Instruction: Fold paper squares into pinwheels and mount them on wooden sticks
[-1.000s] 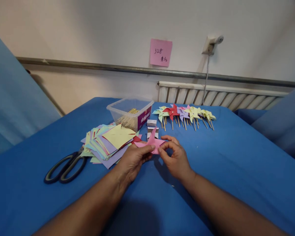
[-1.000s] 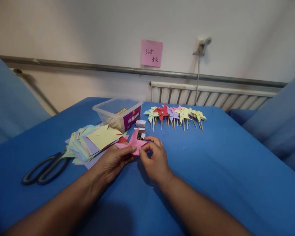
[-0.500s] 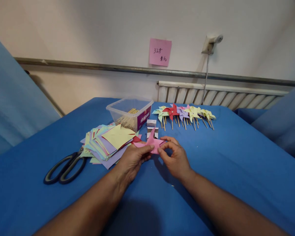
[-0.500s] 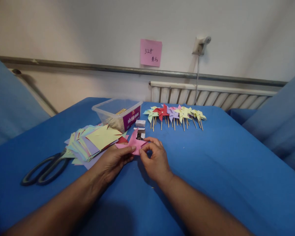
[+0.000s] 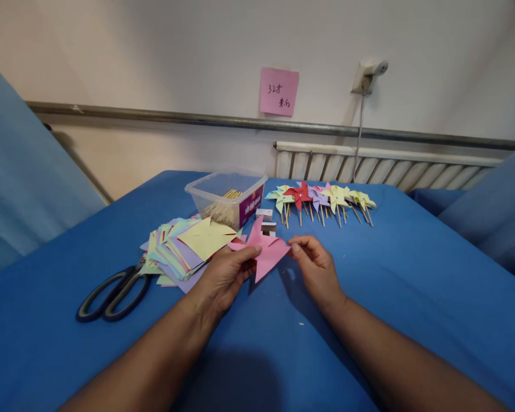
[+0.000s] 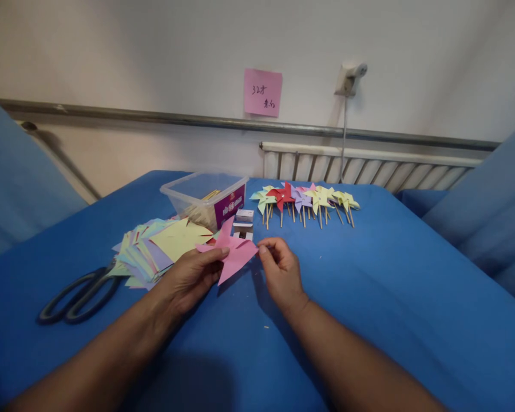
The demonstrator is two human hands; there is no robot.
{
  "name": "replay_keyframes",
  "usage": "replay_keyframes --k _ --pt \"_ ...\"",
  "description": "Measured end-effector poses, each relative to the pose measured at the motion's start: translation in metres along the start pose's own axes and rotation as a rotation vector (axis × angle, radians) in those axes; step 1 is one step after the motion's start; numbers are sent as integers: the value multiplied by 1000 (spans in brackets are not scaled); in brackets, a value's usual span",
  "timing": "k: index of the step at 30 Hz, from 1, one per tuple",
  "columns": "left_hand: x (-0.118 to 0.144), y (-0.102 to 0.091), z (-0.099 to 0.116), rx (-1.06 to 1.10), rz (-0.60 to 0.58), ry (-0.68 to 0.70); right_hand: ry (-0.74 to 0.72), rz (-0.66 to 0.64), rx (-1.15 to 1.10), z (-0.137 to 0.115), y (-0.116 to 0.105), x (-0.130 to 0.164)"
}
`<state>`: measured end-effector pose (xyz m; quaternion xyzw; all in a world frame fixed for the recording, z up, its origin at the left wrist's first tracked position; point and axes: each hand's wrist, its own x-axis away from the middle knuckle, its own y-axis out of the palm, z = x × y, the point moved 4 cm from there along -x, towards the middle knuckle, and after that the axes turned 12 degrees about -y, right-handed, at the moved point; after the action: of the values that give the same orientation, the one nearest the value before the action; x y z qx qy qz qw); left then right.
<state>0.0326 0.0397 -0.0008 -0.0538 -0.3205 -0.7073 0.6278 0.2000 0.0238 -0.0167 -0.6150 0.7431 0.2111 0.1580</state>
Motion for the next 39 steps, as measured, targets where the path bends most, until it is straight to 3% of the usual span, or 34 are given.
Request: replay_keyframes --k 4,10,13,19,28,32,39 --pt "1 -2 7 6 21 17 52 -83 -121 0 1 -2" --pt "9 0 11 -114 -8 -24 -119 -269 -48 -11 2 -2" --pt "10 2 11 -168 -48 1 -129 -326 -40 -14 4 -1" --pt "10 6 6 -279 -51 38 -117 -329 21 -13 7 0" --pt "15 16 4 -292 -243 27 -120 -419 8 -19 11 2" --pt "12 13 2 -293 -200 -31 -90 -447 25 -21 15 5" --pt "3 5 -7 -257 -154 -45 -65 -318 47 -8 12 2"
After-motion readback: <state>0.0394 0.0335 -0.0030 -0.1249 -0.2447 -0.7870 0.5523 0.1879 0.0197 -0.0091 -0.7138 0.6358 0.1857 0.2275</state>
